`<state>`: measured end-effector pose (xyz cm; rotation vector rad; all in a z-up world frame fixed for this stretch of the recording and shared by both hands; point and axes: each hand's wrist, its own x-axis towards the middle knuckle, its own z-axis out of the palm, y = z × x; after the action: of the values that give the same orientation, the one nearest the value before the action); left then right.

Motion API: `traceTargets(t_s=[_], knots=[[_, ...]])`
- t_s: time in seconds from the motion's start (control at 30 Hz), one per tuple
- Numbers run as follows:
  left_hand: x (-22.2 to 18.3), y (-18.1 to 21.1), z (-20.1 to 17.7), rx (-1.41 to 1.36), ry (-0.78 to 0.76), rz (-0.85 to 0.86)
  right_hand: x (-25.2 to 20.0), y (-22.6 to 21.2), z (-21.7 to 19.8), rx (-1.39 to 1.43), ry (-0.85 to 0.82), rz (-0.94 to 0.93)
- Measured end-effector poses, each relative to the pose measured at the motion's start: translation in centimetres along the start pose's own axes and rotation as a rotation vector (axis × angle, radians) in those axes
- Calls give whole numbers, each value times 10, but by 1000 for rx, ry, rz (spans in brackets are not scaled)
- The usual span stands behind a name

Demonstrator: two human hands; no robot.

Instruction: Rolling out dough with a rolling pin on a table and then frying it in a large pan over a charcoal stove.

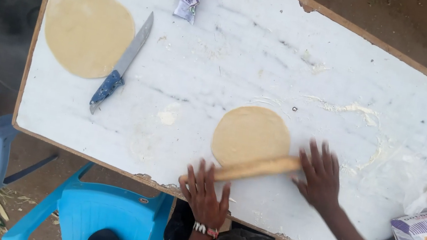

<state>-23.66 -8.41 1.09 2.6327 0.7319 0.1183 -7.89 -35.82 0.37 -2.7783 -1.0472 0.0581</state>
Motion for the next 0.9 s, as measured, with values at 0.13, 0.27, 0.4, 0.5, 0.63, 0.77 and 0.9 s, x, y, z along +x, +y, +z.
traceTargets(t_s=[0.13, 0.27, 0.4, 0.5, 0.63, 0.77, 0.9], knots=[[-35, -11, 1, 28, 27, 119, -65, -30, -21, 29, -74, 88], [-5, -27, 1, -56, 40, 171, -56, -58, -34, 33, -37, 255], [5, -47, -31, -157, -7, 185, -46, -93, -58, 255, -128, 721], [3, -83, -50, -116, -82, 38, -68, -120, -69, 295, 22, 900], [23, -124, -48, 48, -49, -17, -114, -152, -72, 350, 50, 1102], [58, -129, -61, -30, -31, -123, -155, -203, -83, 393, 31, 1327], [83, -117, -68, -106, -109, -163, -192, -234, -80, 468, 95, 1568]])
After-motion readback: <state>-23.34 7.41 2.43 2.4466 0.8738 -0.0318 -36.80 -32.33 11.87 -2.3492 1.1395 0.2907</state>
